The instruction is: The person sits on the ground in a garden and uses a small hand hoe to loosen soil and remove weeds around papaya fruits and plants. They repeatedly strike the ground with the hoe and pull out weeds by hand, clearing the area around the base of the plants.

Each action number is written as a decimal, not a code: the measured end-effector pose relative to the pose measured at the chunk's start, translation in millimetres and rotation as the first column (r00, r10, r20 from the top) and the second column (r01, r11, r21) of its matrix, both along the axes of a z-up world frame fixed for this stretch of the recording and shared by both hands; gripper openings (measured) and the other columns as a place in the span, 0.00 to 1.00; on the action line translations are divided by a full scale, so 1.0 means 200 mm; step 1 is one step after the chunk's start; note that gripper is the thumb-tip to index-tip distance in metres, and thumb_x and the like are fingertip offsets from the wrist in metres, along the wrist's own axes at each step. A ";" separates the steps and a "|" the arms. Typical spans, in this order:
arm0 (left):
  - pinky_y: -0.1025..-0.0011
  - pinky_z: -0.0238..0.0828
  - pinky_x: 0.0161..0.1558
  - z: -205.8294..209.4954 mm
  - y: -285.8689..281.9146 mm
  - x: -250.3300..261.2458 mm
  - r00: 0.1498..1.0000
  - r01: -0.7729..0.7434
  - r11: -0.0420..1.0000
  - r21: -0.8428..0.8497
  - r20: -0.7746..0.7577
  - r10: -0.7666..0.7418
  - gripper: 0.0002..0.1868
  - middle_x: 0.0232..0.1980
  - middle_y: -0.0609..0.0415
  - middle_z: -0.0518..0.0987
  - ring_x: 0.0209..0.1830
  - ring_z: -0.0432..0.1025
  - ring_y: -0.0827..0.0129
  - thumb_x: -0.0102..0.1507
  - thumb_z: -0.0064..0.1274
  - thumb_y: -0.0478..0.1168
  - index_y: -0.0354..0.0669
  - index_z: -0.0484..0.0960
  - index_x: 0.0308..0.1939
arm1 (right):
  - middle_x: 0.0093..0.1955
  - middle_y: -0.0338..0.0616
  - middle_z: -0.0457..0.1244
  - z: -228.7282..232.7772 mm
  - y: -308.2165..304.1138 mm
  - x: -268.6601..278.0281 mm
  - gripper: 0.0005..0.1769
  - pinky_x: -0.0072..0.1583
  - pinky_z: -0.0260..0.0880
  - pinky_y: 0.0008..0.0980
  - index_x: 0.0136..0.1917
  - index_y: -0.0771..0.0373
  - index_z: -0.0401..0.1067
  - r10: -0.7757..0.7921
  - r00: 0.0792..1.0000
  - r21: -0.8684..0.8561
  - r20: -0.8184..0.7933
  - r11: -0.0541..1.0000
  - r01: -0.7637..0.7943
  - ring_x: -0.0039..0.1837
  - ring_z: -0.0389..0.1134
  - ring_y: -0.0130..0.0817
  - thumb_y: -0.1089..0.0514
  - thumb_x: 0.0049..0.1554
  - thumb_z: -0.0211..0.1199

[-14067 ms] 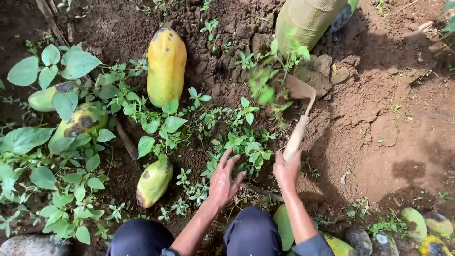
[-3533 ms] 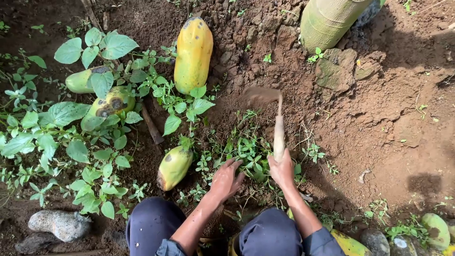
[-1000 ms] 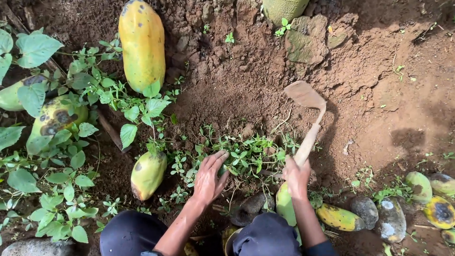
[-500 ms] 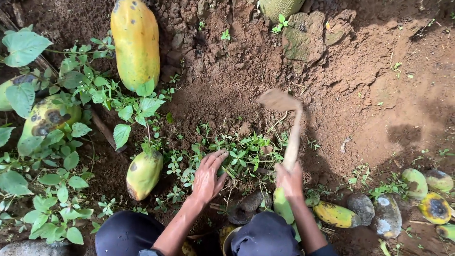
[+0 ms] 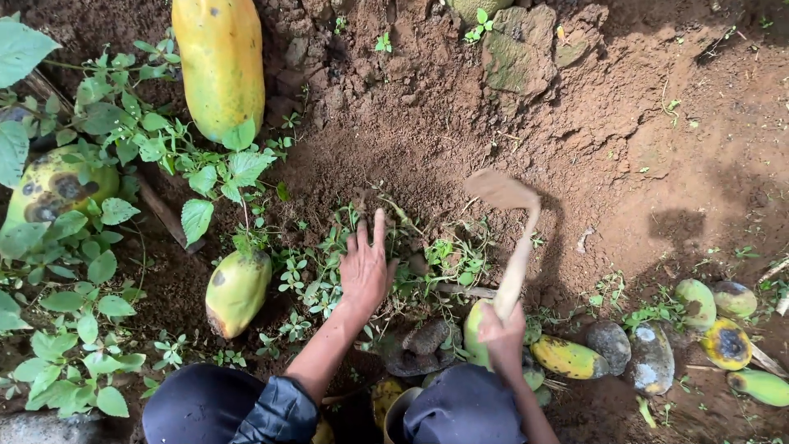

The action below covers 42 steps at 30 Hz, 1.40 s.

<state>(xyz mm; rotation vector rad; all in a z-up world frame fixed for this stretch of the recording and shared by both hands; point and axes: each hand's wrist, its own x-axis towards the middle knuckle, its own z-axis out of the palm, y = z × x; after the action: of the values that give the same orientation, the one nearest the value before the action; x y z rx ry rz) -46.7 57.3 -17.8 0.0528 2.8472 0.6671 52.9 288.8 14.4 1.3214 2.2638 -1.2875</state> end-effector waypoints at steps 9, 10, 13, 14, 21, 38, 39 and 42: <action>0.61 0.64 0.70 -0.29 -0.02 0.14 0.994 0.103 0.988 -0.115 -0.024 -0.107 0.25 0.67 0.35 0.71 0.68 0.69 0.53 0.68 0.32 0.32 0.35 0.62 0.71 | 0.43 0.50 0.66 -0.03 -0.15 0.17 0.17 0.46 0.66 0.38 0.53 0.64 0.69 0.015 0.987 -0.037 0.160 0.999 -0.009 0.41 0.66 0.41 0.54 0.53 0.65; 0.59 0.70 0.64 -0.25 -0.03 0.15 0.990 0.066 0.998 -0.002 -0.124 -0.065 0.18 0.55 0.39 0.78 0.52 0.76 0.55 0.67 0.45 0.40 0.36 0.70 0.59 | 0.52 0.49 0.67 -0.10 -0.12 0.20 0.24 0.54 0.65 0.41 0.58 0.62 0.69 0.017 0.979 0.016 0.203 1.000 -0.020 0.52 0.67 0.44 0.51 0.50 0.66; 0.63 0.76 0.53 -0.27 -0.04 0.18 0.986 -0.003 0.979 0.202 -0.164 0.037 0.11 0.31 0.53 0.77 0.25 0.72 0.65 0.69 0.42 0.46 0.46 0.73 0.37 | 0.51 0.47 0.65 -0.01 -0.16 0.17 0.21 0.53 0.64 0.41 0.57 0.61 0.68 -0.075 0.991 -0.008 0.111 0.997 0.077 0.51 0.65 0.43 0.55 0.51 0.63; 0.69 0.76 0.48 -0.29 -0.03 0.20 0.990 -0.048 0.956 0.289 -0.111 0.083 0.21 0.20 0.62 0.68 0.14 0.62 0.73 0.74 0.26 0.45 0.55 0.68 0.28 | 0.41 0.48 0.62 0.07 -0.18 0.14 0.10 0.44 0.63 0.38 0.51 0.63 0.67 -0.178 0.984 -0.092 -0.024 0.980 0.175 0.40 0.62 0.38 0.62 0.54 0.59; 0.82 0.68 0.09 -0.48 0.00 0.43 1.000 0.007 0.993 0.115 0.011 -0.008 0.23 0.61 0.39 0.77 0.10 0.68 0.82 0.73 0.24 0.44 0.37 0.73 0.59 | 0.40 0.32 0.61 -0.47 -0.10 0.37 0.21 0.43 0.65 0.33 0.55 0.50 0.66 -0.018 0.817 -0.229 -0.576 0.963 -0.140 0.39 0.60 0.29 0.60 0.50 0.67; 0.57 0.62 0.68 -0.38 -0.02 0.58 0.963 0.086 0.984 0.155 0.240 -0.121 0.23 0.70 0.50 0.72 0.72 0.64 0.58 0.73 0.26 0.42 0.55 0.75 0.66 | 0.40 0.50 0.60 -0.83 0.29 0.55 0.30 0.28 0.64 0.36 0.67 0.52 0.61 -0.492 0.841 -0.262 -0.223 0.862 0.435 0.27 0.63 0.45 0.61 0.54 0.69; 0.57 0.62 0.68 -0.46 -0.01 0.60 0.963 0.088 0.984 0.156 0.240 -0.124 0.23 0.70 0.50 0.72 0.72 0.64 0.58 0.73 0.26 0.42 0.55 0.75 0.66 | 0.40 0.50 0.60 -0.83 0.30 0.55 0.30 0.28 0.64 0.36 0.67 0.52 0.61 -0.494 0.840 -0.262 -0.223 0.861 0.437 0.27 0.63 0.45 0.61 0.54 0.69; 0.53 0.72 0.61 -0.52 -0.01 0.60 0.963 0.107 0.990 0.092 0.239 -0.126 0.23 0.69 0.48 0.73 0.70 0.67 0.56 0.72 0.28 0.40 0.55 0.76 0.64 | 0.32 0.55 0.59 -0.83 0.32 0.54 0.26 0.25 0.63 0.40 0.64 0.55 0.60 -0.469 0.855 -0.273 -0.222 0.872 0.407 0.25 0.63 0.50 0.61 0.56 0.66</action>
<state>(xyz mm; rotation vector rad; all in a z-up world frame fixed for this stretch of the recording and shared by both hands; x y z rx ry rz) 72.7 55.9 -122.5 0.1399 2.5598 0.7067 160.6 352.8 -150.7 1.7341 1.9628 -1.9284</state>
